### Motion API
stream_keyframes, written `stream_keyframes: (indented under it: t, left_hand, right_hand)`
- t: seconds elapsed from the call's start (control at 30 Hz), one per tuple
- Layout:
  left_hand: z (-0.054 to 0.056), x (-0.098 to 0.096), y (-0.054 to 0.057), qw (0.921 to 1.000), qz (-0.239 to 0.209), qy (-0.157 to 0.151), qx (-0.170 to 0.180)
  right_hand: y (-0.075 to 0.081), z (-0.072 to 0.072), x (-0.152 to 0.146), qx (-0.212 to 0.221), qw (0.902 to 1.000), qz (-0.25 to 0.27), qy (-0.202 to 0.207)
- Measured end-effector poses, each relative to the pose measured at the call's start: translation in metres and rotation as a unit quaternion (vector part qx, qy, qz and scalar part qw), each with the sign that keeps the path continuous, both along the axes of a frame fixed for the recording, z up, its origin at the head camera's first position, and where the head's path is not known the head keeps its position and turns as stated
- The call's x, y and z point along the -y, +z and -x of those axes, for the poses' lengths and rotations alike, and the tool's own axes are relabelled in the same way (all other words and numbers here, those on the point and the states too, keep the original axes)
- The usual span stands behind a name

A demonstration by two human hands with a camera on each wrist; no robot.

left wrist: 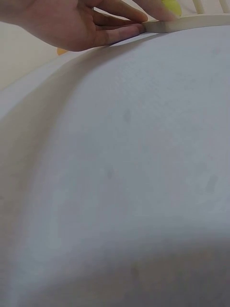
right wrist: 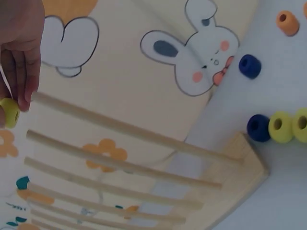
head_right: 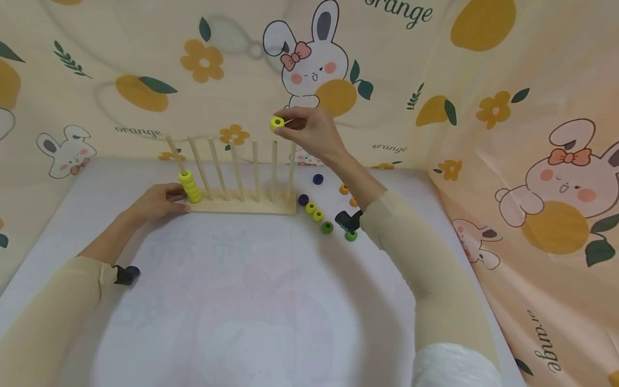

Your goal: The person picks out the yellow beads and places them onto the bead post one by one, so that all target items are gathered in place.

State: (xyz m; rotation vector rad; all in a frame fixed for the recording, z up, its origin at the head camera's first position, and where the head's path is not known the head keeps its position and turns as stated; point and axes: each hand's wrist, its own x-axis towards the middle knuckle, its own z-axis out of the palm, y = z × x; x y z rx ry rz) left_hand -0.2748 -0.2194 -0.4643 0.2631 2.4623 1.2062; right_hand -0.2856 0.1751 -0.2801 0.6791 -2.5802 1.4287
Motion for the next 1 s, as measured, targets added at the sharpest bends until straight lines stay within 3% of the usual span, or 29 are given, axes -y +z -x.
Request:
stream_keyframes:
  t: [0.2, 0.7, 1.0]
  left_hand:
    - [0.0, 0.004, 0.0, 0.9999, 0.008, -0.003, -0.01]
    - [0.0, 0.0, 0.003, 1.0, -0.003, 0.003, -0.008]
    - [0.002, 0.0, -0.004, 1.0, 0.0, 0.002, -0.003]
  right_hand:
    - [0.001, 0.003, 0.02, -0.001, 0.9994, 0.01, 0.034]
    - [0.008, 0.008, 0.059, -0.004, 0.997, 0.026, 0.073]
    - [0.006, 0.011, 0.085, 0.016, 0.9962, 0.031, 0.08]
